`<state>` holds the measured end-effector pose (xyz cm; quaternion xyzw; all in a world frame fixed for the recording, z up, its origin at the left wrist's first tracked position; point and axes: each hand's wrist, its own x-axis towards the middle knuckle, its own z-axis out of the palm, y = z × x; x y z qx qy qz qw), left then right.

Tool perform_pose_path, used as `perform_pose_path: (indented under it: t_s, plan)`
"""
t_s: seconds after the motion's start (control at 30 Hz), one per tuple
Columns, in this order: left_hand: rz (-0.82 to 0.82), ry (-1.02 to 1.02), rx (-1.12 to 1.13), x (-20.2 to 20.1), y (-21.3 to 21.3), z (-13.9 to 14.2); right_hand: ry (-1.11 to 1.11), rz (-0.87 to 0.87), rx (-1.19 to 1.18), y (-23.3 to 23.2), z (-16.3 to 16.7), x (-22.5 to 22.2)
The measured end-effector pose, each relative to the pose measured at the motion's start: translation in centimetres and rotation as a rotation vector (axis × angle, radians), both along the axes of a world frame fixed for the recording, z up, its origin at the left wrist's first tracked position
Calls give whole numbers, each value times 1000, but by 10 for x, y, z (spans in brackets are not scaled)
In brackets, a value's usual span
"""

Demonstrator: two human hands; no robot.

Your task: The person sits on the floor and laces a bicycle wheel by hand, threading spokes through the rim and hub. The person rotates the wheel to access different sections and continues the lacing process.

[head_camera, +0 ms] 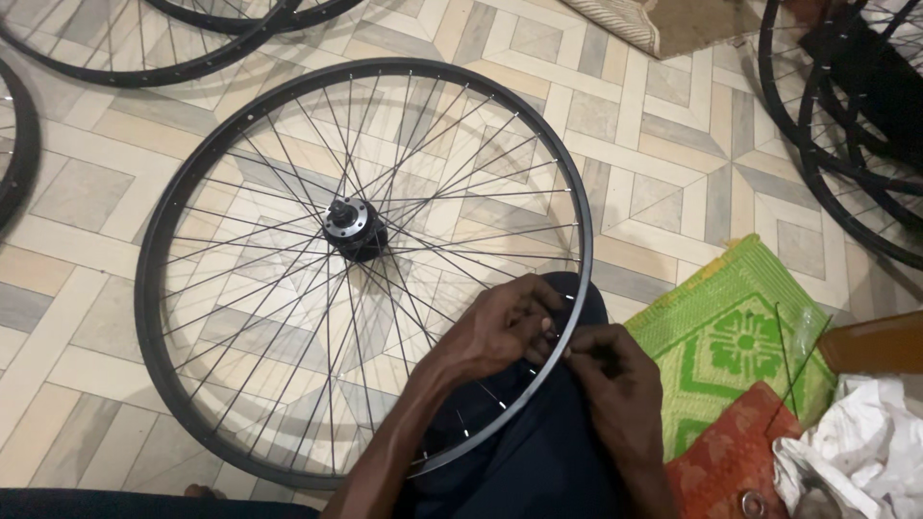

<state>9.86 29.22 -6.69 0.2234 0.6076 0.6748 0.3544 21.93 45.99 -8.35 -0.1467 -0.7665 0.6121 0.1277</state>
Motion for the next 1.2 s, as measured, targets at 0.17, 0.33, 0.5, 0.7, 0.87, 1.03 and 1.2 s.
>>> perform_pose_path:
  t_s: [0.17,0.33,0.5,0.7,0.87,1.03,1.2]
  plan:
    - [7,-6,5,0,2,-2,-99,-26,-58,4,3,-6]
    - [7,34,45,0,0,-6,-11,-41,42,3,4,-7]
    - [8,336,-113,-2,12,-5,62,-20,450,-1,5,-6]
    - [5,401,-183,-5,22,-2,-3,-33,402,-2,3,-9]
    - [-9,388,-64,-7,16,1,19,-21,503,-1,0,-12]
    - [10,443,-195,-5,16,5,76,20,512,-2,-1,-12]
    - [-5,341,-88,-5,16,-1,18,-27,469,-3,0,-11]
